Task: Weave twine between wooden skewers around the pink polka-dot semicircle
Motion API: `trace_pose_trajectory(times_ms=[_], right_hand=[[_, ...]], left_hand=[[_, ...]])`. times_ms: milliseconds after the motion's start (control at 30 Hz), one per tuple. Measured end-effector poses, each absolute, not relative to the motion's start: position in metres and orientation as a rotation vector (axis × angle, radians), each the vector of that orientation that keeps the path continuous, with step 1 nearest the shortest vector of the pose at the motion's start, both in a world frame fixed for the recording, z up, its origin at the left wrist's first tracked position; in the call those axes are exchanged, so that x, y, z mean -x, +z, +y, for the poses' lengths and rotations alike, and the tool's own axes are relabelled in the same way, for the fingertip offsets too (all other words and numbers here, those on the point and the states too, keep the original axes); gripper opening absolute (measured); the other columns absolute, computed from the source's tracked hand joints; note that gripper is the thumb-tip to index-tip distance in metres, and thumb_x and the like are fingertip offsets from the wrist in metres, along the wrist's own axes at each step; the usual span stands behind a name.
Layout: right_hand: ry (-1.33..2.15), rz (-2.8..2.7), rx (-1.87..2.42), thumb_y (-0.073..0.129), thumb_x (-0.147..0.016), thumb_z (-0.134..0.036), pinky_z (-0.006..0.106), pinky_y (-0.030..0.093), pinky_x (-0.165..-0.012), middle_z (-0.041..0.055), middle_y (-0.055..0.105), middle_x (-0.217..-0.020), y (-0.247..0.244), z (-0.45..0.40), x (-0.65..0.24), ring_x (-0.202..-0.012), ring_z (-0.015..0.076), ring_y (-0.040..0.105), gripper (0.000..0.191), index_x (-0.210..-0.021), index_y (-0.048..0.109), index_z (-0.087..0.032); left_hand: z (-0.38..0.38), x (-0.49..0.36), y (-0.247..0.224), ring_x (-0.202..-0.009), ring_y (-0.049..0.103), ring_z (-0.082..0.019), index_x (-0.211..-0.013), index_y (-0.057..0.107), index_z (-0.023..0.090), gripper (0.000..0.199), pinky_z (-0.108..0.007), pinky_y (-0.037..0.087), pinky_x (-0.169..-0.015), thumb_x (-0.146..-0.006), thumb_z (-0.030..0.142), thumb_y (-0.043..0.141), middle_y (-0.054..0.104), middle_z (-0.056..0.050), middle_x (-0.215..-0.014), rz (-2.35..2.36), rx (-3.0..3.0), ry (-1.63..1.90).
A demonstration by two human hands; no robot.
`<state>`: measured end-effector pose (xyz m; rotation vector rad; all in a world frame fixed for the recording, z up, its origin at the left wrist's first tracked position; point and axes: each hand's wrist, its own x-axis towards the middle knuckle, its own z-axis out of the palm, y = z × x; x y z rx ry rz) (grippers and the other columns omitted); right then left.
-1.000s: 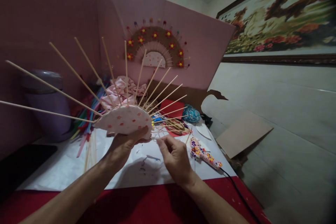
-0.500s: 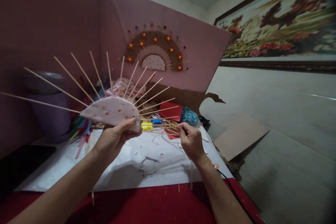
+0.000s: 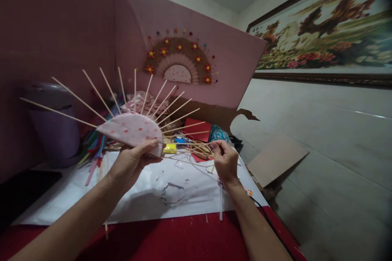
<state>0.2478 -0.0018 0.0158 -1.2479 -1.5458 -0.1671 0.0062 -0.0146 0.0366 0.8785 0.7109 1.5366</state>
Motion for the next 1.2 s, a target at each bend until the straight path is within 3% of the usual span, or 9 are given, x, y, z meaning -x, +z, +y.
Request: trace_pose_trajectory(times_ms=[167, 367, 433, 500, 567, 633, 867, 1000, 1200], right_hand=[[-0.289, -1.548, 1.165, 0.047, -0.082, -0.027, 0.027, 0.038, -0.061, 0.005, 0.059, -0.07, 0.014, -0.012, -0.238, -0.065, 0.0157, 0.053, 0.016, -0.076, 0.057, -0.016], [0.759, -1.285, 0.862, 0.044, -0.084, -0.037, 0.019, 0.033, -0.038, 0.001, 0.062, -0.063, 0.02, -0.015, -0.22, -0.042, 0.0099, 0.052, 0.018, -0.08, 0.046, -0.019], [1.027, -1.239, 0.716, 0.044, -0.084, -0.036, 0.02, 0.039, -0.042, 0.0049, 0.066, -0.077, 0.023, -0.016, -0.216, -0.057, 0.0129, 0.062, 0.016, -0.08, 0.045, -0.02], [1.145, -1.237, 0.604, 0.045, -0.084, -0.033, 0.027, 0.049, -0.062, 0.0072, 0.065, -0.095, 0.026, -0.019, -0.212, -0.082, 0.0168, 0.064, 0.013, -0.08, 0.046, -0.02], [1.183, -1.259, 0.545, 0.047, -0.083, -0.032, 0.037, 0.046, -0.081, 0.0065, 0.062, -0.106, 0.028, -0.022, -0.208, -0.097, 0.0192, 0.059, 0.012, -0.078, 0.047, -0.021], [1.204, -1.296, 0.52, 0.05, -0.082, -0.032, 0.042, 0.043, -0.087, 0.0057, 0.062, -0.107, 0.028, -0.025, -0.205, -0.101, 0.0208, 0.057, 0.012, -0.077, 0.049, -0.021], [1.23, -1.358, 0.406, 0.05, -0.083, -0.026, 0.045, 0.039, -0.092, 0.0038, 0.065, -0.099, 0.028, -0.028, -0.192, -0.1, 0.0197, 0.057, 0.01, -0.075, 0.053, -0.021], [1.15, -1.28, 0.415, 0.05, -0.083, -0.023, 0.043, 0.035, -0.097, 0.004, 0.065, -0.1, 0.027, -0.023, -0.194, -0.101, 0.0181, 0.057, 0.009, -0.075, 0.054, -0.021], [1.123, -1.229, 0.389, 0.048, -0.083, -0.02, 0.045, 0.033, -0.099, 0.0055, 0.064, -0.103, 0.024, -0.018, -0.2, -0.103, 0.0192, 0.056, 0.009, -0.076, 0.053, -0.02]], left_hand=[[-0.015, -0.012, 0.03, -0.064, 0.062, -0.02, -0.084, 0.061, 0.01, 0.03, -0.032, 0.052, -0.054, -0.058, 0.022, 0.069, 0.066, -0.009, -0.079, 0.898, -0.988, 1.488], [-0.017, -0.017, 0.023, -0.062, 0.065, -0.027, -0.092, 0.057, 0.009, 0.035, -0.038, 0.052, -0.057, -0.062, 0.027, 0.066, 0.067, -0.015, -0.076, 0.969, -1.068, 1.213], [-0.018, -0.017, 0.022, -0.065, 0.065, -0.028, -0.092, 0.057, 0.01, 0.034, -0.038, 0.052, -0.058, -0.063, 0.026, 0.065, 0.066, -0.016, -0.079, 0.919, -1.047, 1.165], [-0.019, -0.018, 0.022, -0.067, 0.065, -0.029, -0.089, 0.058, 0.01, 0.03, -0.039, 0.052, -0.061, -0.064, 0.025, 0.064, 0.066, -0.016, -0.078, 0.858, -1.02, 1.124], [-0.02, -0.019, 0.023, -0.069, 0.065, -0.028, -0.087, 0.058, 0.01, 0.027, -0.039, 0.052, -0.062, -0.065, 0.025, 0.063, 0.066, -0.014, -0.076, 0.815, -0.997, 1.089], [-0.021, -0.02, 0.024, -0.071, 0.065, -0.028, -0.089, 0.057, 0.009, 0.027, -0.04, 0.052, -0.064, -0.067, 0.025, 0.062, 0.065, -0.013, -0.076, 0.81, -0.984, 1.054], [-0.024, -0.023, 0.025, -0.072, 0.064, -0.028, -0.095, 0.055, 0.009, 0.03, -0.039, 0.052, -0.063, -0.071, 0.026, 0.058, 0.064, -0.012, -0.077, 0.802, -0.991, 0.91], [-0.02, -0.019, 0.021, -0.07, 0.063, -0.026, -0.086, 0.06, 0.01, 0.021, -0.037, 0.053, -0.064, -0.069, 0.023, 0.061, 0.064, -0.013, -0.077, 0.757, -0.94, 0.931], [-0.014, -0.017, 0.017, -0.067, 0.062, -0.021, -0.08, 0.063, 0.012, 0.013, -0.026, 0.052, -0.053, -0.068, 0.017, 0.064, 0.064, -0.013, -0.076, 0.744, -0.853, 0.986]])
